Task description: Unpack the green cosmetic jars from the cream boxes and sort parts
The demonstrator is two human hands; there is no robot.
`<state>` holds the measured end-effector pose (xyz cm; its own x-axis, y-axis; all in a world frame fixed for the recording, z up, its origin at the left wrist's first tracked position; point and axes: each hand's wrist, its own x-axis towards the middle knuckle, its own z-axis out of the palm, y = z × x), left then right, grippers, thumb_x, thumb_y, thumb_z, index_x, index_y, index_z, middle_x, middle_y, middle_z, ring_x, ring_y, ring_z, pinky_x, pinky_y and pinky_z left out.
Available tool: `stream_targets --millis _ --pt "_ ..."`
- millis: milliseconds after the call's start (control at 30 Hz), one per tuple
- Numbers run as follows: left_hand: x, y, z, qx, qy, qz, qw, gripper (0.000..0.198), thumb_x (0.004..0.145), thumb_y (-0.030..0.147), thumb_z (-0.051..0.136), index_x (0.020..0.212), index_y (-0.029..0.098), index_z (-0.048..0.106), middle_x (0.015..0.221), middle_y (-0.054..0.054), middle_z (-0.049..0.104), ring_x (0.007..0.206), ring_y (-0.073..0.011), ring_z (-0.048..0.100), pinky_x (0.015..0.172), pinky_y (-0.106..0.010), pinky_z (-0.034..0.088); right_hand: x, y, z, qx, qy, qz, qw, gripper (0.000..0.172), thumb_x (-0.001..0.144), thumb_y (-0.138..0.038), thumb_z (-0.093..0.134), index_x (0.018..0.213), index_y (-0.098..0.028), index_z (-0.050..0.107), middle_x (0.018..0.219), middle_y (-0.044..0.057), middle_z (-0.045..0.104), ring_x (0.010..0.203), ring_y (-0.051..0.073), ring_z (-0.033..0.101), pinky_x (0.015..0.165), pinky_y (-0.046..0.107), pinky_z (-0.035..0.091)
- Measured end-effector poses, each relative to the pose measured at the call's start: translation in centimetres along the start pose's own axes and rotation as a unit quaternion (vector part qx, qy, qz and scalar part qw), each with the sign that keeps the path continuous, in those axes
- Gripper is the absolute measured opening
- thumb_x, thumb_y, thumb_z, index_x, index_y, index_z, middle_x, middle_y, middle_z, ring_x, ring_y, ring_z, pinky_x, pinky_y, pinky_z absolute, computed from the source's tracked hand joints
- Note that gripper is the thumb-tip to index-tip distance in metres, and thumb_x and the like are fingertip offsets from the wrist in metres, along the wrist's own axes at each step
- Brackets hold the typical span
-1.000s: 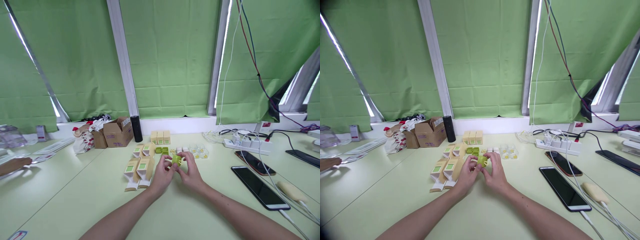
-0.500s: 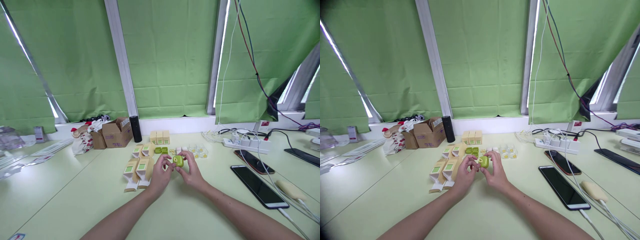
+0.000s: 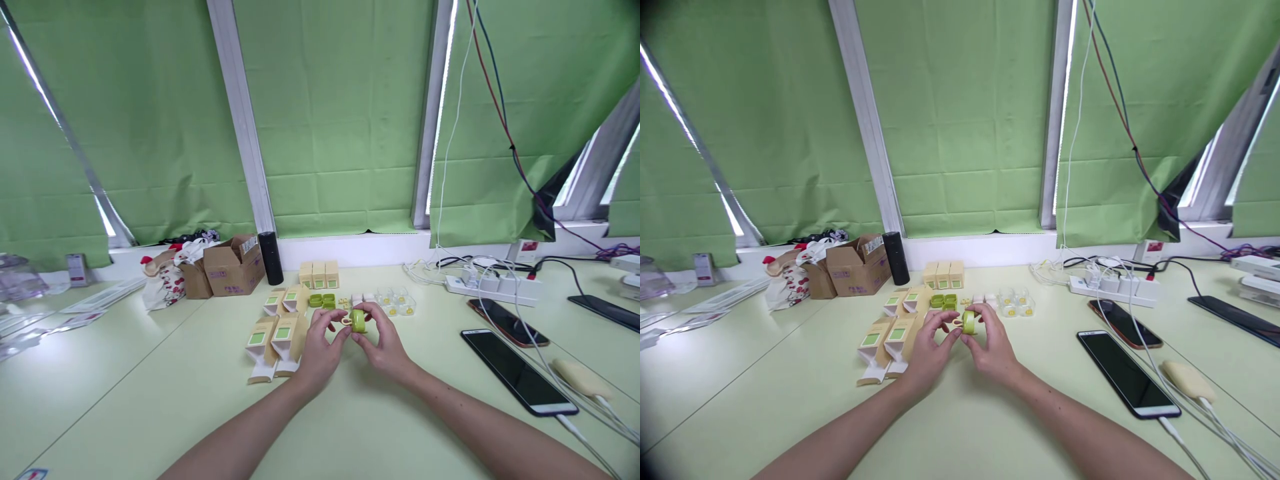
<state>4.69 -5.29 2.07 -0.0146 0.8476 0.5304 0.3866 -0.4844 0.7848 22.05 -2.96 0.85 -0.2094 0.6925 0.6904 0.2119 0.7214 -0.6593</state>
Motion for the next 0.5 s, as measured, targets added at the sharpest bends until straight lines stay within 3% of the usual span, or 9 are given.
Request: stream_targets --millis 233,500 --pt "0.00 0.01 0.06 -0.008 0.004 0.009 1.000 0.017 0.093 0.031 0.064 0.108 0.024 0.069 0.110 -0.007 0.061 0.106 -0.0224 0.061 0.094 -0.038 0.051 0.06 -0.33 0.05 0.014 0.003 -0.005 1.000 0.042 0.084 -0.017 0.063 0.124 -0.027 0.054 0.120 0.007 0.060 0.100 0.023 0.059 0.088 0.039 0.053" --pt "-0.05 0.17 -0.03 0.000 0.002 0.009 1.000 0.012 0.093 0.030 0.063 0.102 0.024 0.068 0.104 -0.005 0.062 0.100 -0.0209 0.062 0.088 -0.035 0.052 0.07 -0.41 0.09 0.038 -0.006 0.015 0.999 0.042 0.084 -0.017 0.063 0.124 -0.028 0.057 0.123 0.007 0.059 0.106 0.024 0.060 0.085 0.037 0.056"
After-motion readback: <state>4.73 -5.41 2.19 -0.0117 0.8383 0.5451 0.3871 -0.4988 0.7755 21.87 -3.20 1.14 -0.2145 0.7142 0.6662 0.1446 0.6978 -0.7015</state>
